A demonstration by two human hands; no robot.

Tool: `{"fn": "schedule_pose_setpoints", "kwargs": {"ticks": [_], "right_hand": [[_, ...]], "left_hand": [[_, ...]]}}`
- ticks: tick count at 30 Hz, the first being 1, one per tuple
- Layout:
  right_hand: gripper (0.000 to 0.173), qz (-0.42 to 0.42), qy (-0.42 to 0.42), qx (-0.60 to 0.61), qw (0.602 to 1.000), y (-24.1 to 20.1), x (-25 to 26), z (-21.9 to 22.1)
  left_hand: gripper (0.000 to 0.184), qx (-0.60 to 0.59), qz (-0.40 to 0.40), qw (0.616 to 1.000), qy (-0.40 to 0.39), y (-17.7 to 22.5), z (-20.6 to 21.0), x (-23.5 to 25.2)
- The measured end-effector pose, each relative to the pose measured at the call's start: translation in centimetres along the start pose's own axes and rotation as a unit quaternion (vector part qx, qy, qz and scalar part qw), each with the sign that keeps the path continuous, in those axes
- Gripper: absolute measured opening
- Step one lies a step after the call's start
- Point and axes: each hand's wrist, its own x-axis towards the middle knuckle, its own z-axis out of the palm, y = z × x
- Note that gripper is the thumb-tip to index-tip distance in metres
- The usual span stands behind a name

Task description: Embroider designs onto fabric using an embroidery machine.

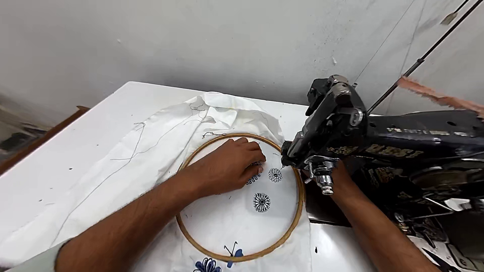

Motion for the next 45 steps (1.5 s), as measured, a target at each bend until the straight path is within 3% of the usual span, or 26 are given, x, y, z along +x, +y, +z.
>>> {"fn": "schedule_pose_setpoints", "kwargs": {"ticks": [4, 7, 11, 16, 20, 45], "right_hand": [[0.017, 0.028, -0.049, -0.074, 0.996, -0.5, -0.4, -1.0], [0.022, 0.026, -0.081, -0.064, 0.994, 1.9, -0.3, 0.7], [0.019, -0.006, -0.006, -0.009, 1.000, 1.5, -1.2, 0.8], [0.015, 0.007, -0.002, -0.007, 1.000, 0.2, -1.4, 0.1], [0.019, -0.054, 0.041, 0.016, 0.998, 1.1, -0.8, 0.9], [0.023, -0.022, 0.042, 0.061, 0.997, 0.8, -1.2, 1.1]], "left_hand": [[0.042, 0.041, -0.009, 0.999, -0.022, 0.3, 0.0, -1.0], [0.045, 0.066, -0.019, 0.997, -0.026, 1.0, 0.3, -1.3], [0.046, 0.073, -0.034, 0.996, -0.025, 1.3, 0.6, -1.2], [0.046, 0.064, -0.039, 0.997, -0.010, 1.3, 0.9, -1.3], [0.047, 0.077, -0.049, 0.996, -0.022, 1.8, 0.9, -1.4], [0.046, 0.089, -0.066, 0.994, -0.025, 2.0, 0.8, -1.6]]}}
